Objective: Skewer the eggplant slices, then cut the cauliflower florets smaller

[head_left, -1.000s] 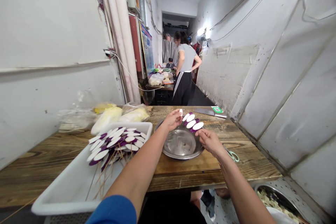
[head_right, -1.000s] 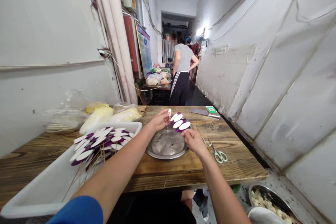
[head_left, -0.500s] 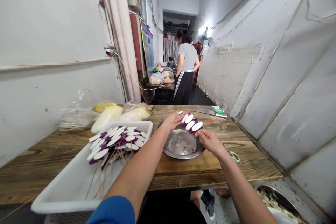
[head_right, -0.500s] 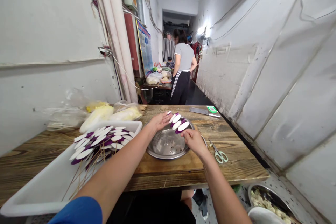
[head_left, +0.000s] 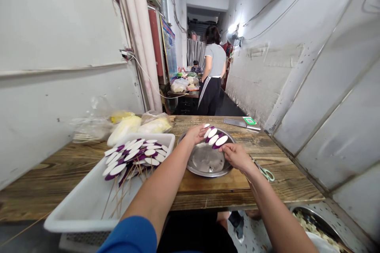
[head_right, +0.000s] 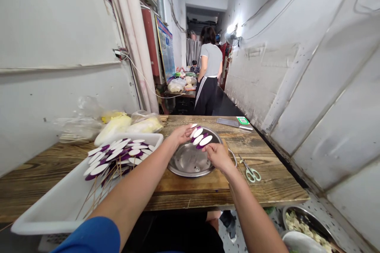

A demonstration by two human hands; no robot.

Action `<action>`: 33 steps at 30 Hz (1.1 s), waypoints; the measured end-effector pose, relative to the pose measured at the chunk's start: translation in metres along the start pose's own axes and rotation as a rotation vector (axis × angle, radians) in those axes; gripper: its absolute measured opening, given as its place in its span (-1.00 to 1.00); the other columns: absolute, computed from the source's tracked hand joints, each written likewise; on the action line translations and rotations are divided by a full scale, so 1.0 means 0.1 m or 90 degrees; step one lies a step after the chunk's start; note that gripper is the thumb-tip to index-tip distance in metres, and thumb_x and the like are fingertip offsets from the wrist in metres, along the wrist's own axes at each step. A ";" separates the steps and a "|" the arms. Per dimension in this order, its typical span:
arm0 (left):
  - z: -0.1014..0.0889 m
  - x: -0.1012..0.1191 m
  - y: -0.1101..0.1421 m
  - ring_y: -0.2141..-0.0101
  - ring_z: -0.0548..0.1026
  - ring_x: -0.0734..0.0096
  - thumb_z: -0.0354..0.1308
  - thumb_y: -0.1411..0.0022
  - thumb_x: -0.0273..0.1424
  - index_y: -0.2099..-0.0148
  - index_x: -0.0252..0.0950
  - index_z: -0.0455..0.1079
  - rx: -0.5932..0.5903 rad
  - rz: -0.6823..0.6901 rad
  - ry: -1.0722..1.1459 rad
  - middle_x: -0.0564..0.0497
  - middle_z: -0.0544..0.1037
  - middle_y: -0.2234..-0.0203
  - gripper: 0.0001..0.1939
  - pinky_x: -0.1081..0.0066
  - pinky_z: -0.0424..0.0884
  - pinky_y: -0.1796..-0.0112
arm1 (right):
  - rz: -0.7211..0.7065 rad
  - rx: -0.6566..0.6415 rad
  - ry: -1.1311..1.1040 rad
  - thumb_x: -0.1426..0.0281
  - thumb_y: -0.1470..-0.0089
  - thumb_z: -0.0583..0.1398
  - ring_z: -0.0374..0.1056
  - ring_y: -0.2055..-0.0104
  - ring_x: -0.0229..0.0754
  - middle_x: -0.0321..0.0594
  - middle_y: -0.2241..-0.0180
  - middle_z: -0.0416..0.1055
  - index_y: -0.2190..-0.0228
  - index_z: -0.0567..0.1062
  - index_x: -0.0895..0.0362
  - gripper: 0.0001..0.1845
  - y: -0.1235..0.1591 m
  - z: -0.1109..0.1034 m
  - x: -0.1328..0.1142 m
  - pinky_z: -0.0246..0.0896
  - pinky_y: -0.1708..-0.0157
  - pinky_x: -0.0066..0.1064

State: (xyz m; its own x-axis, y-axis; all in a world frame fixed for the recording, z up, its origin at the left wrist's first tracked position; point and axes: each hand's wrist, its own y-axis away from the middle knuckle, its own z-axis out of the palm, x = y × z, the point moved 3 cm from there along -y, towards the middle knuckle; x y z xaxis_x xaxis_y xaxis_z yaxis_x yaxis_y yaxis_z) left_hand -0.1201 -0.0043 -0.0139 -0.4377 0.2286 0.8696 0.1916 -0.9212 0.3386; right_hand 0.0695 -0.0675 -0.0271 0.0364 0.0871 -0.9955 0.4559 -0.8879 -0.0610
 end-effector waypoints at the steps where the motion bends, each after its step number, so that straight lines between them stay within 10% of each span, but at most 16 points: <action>1: -0.01 0.01 0.02 0.50 0.50 0.49 0.15 -0.19 -0.46 0.22 -0.36 0.40 0.018 -0.011 0.003 0.01 0.54 0.53 -0.91 0.44 0.43 0.36 | -0.004 0.003 0.008 0.15 0.10 0.10 -0.19 0.78 -0.45 -0.55 0.82 -0.01 0.49 0.42 0.18 -0.67 -0.01 0.00 0.00 -0.34 0.74 -0.54; 33: -0.04 0.00 0.04 0.48 0.55 0.44 0.21 -0.14 -0.51 0.20 -0.39 0.46 0.056 -0.065 0.092 -0.08 0.58 0.46 -0.85 0.48 0.46 0.38 | -0.018 -0.002 0.058 0.15 0.07 0.07 -0.16 0.75 -0.42 -0.52 0.80 0.00 0.46 0.43 0.19 -0.66 -0.05 0.03 0.04 -0.29 0.69 -0.53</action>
State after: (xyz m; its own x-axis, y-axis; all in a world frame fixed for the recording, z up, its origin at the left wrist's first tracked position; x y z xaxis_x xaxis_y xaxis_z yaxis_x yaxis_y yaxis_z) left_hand -0.1230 -0.0088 -0.0137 -0.5786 0.2656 0.7712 0.2140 -0.8630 0.4577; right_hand 0.0646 -0.0643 -0.0315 0.1040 0.1520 -0.9829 0.4602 -0.8834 -0.0879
